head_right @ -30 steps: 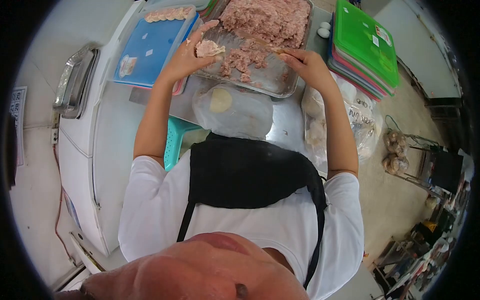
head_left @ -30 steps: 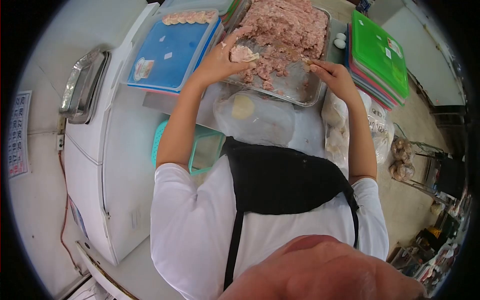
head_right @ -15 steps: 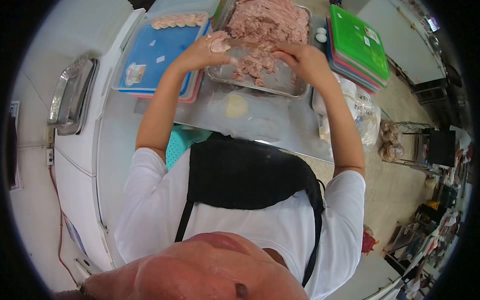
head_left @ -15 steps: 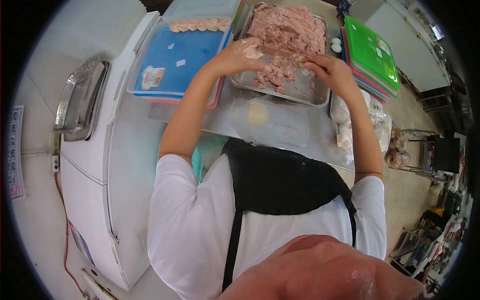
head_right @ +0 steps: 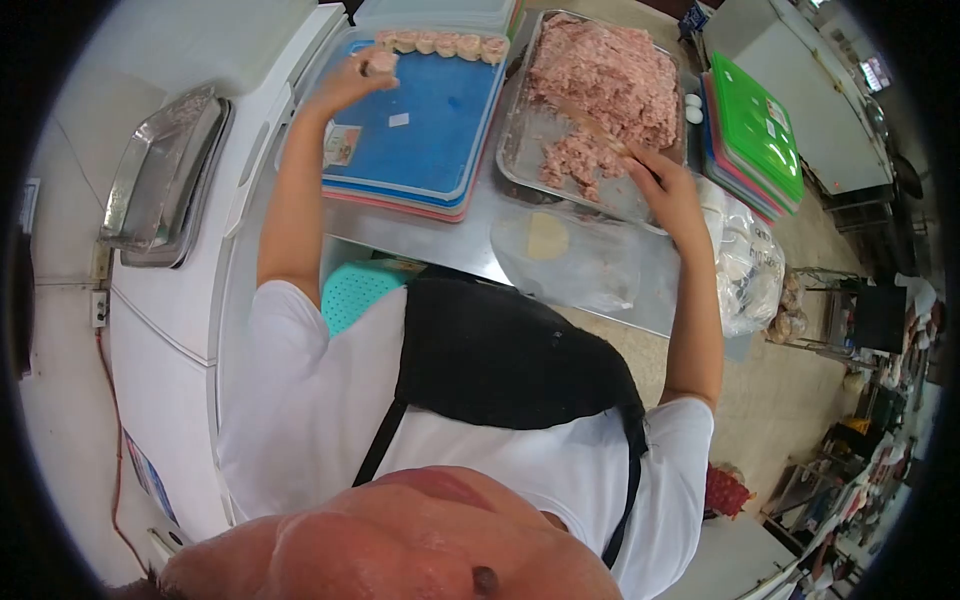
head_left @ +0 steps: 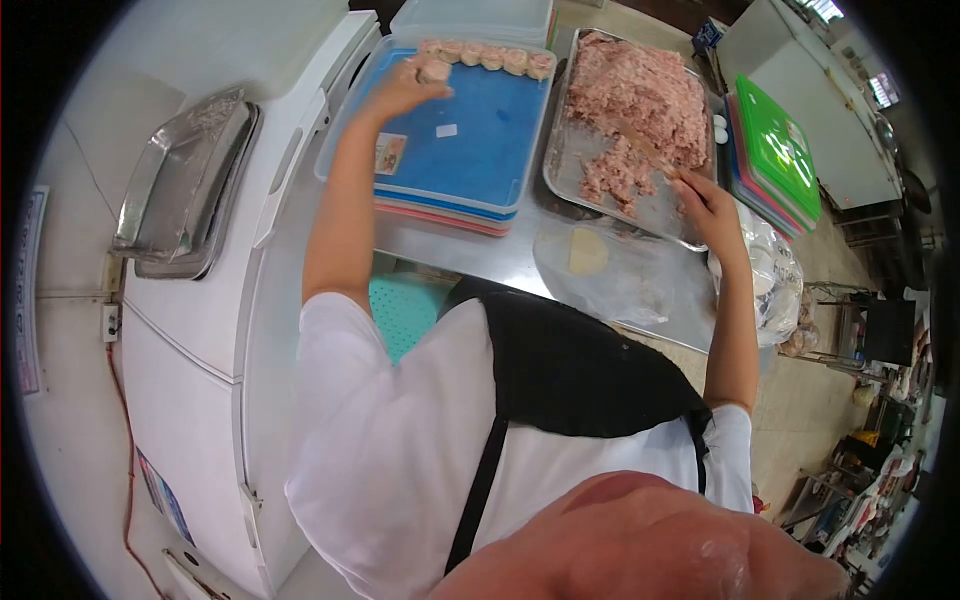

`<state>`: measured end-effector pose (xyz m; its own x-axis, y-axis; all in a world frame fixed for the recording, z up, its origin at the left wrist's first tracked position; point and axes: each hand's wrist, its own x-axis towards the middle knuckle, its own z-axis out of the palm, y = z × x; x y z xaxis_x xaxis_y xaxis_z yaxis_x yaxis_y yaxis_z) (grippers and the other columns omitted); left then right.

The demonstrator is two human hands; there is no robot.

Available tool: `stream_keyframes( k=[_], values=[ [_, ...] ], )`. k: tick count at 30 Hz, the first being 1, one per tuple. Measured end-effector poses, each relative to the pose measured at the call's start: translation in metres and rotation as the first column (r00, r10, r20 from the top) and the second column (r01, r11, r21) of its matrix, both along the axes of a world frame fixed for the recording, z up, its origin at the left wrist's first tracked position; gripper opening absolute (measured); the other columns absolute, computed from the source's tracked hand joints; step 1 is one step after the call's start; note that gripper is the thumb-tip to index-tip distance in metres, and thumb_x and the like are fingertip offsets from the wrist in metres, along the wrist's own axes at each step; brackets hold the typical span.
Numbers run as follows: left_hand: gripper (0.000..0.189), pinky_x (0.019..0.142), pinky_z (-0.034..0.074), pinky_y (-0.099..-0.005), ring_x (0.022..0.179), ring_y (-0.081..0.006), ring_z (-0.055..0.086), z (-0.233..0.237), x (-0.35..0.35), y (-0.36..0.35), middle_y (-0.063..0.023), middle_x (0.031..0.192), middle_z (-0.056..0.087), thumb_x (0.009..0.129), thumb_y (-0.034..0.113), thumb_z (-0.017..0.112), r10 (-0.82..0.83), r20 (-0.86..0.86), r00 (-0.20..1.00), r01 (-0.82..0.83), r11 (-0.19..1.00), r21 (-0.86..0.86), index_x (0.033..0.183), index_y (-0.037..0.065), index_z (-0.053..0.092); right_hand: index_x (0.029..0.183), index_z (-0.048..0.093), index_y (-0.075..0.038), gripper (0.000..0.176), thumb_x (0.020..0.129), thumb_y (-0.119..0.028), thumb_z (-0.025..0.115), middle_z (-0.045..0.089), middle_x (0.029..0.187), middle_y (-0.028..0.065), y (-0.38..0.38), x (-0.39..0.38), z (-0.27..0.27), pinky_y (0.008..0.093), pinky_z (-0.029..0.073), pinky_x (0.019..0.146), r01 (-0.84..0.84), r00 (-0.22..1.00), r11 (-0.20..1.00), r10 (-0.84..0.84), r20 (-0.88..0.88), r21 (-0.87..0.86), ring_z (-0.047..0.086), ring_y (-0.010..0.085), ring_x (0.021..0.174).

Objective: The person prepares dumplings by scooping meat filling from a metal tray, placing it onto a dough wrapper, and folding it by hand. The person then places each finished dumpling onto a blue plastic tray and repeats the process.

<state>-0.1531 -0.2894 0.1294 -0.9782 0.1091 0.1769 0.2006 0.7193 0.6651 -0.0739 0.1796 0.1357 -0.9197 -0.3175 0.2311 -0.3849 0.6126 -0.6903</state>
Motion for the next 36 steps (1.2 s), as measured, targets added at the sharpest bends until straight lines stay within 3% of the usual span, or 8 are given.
stream_keyframes(
  k=[7,16,19,22,25,27,33,36],
  values=[
    [0.075,0.086,0.049,-0.0439,0.097,-0.0395,0.062,-0.025,-0.075,-0.056,-0.0253,0.106,0.064,0.070,0.027,0.073,0.267,-0.219,0.938,-0.321,0.908,-0.267,0.134,0.005,0.043,0.113,0.064,0.000,0.030,0.094,-0.022,0.060,0.055,0.075,-0.0058,0.030,0.044,-0.020,0.0194,0.036,0.055,0.400,0.875,0.892,-0.303,0.377,-0.212,0.045,0.0036,0.063],
    [0.088,0.088,0.049,-0.0459,0.101,-0.0398,0.061,-0.044,-0.131,-0.045,-0.0294,0.108,0.061,0.075,0.022,0.070,0.234,-0.108,0.966,-0.258,0.854,-0.452,0.146,0.007,0.022,0.108,0.065,0.001,0.038,0.097,-0.033,0.052,0.053,0.070,-0.0038,0.029,0.048,-0.024,0.0258,0.040,0.058,0.325,0.938,0.942,-0.309,0.158,-0.086,0.047,0.0101,0.063],
    [0.083,0.087,0.050,-0.0444,0.101,-0.0383,0.062,-0.050,-0.147,-0.050,-0.0278,0.109,0.062,0.077,0.017,0.068,0.129,-0.104,0.986,-0.165,0.815,-0.555,0.146,0.008,0.023,0.095,0.066,0.000,0.036,0.095,-0.033,0.051,0.064,0.075,0.0108,0.045,0.015,-0.034,0.0378,0.047,0.067,0.087,0.971,0.959,-0.141,0.192,0.269,0.061,0.0261,0.069],
    [0.073,0.087,0.050,-0.0420,0.100,-0.0353,0.063,-0.025,-0.131,-0.035,-0.0232,0.112,0.063,0.078,0.020,0.069,0.157,-0.001,0.988,-0.112,0.696,-0.710,0.142,0.009,0.037,0.084,0.065,0.000,0.030,0.090,-0.028,0.055,0.065,0.081,0.0184,0.053,-0.022,-0.015,0.0452,0.048,0.070,-0.028,0.978,0.619,-0.146,0.150,0.785,0.063,0.0356,0.080],
    [0.063,0.104,0.037,-0.0400,0.120,-0.0395,0.048,0.039,-0.041,0.038,-0.0262,0.129,0.051,0.075,0.015,0.066,0.067,-0.105,0.992,-0.102,0.919,-0.382,0.134,0.005,0.046,0.078,0.066,-0.001,0.024,0.085,-0.022,0.057,0.065,0.077,0.0164,0.069,-0.051,-0.035,0.0440,0.050,0.068,0.110,0.987,0.632,0.022,-0.160,0.767,0.064,0.0333,0.078],
    [0.053,0.088,0.049,-0.0358,0.100,-0.0275,0.064,0.039,0.006,0.087,-0.0149,0.110,0.066,0.080,0.021,0.070,-0.120,-0.281,0.952,0.048,0.967,-0.252,0.129,0.010,0.054,0.074,0.066,-0.004,0.020,0.083,-0.018,0.056,0.066,0.076,0.0156,0.077,-0.047,-0.085,0.0427,0.051,0.067,0.011,0.949,0.667,0.229,-0.218,0.745,0.065,0.0320,0.077],
    [0.021,0.089,0.045,-0.0315,0.098,-0.0174,0.059,-0.055,0.124,0.220,-0.0037,0.102,0.065,0.083,0.017,0.067,-0.499,0.369,0.784,0.336,0.841,0.424,0.103,0.009,0.066,0.074,0.068,-0.005,0.026,0.087,-0.023,0.054,0.066,0.075,0.0138,0.070,-0.018,-0.040,0.0417,0.053,0.067,-0.207,0.964,0.531,0.256,0.078,0.822,0.067,0.0313,0.077],
    [0.019,0.086,0.046,-0.0315,0.098,-0.0211,0.060,-0.124,0.147,0.258,-0.0085,0.101,0.065,0.082,0.014,0.067,-0.273,0.280,0.920,0.248,0.961,0.122,0.100,0.007,0.067,0.076,0.066,0.000,0.031,0.089,-0.025,0.053,0.065,0.076,0.0183,0.089,-0.056,-0.027,0.0452,0.051,0.072,-0.110,0.981,0.627,0.193,-0.017,0.771,0.064,0.0361,0.075]
  ],
)
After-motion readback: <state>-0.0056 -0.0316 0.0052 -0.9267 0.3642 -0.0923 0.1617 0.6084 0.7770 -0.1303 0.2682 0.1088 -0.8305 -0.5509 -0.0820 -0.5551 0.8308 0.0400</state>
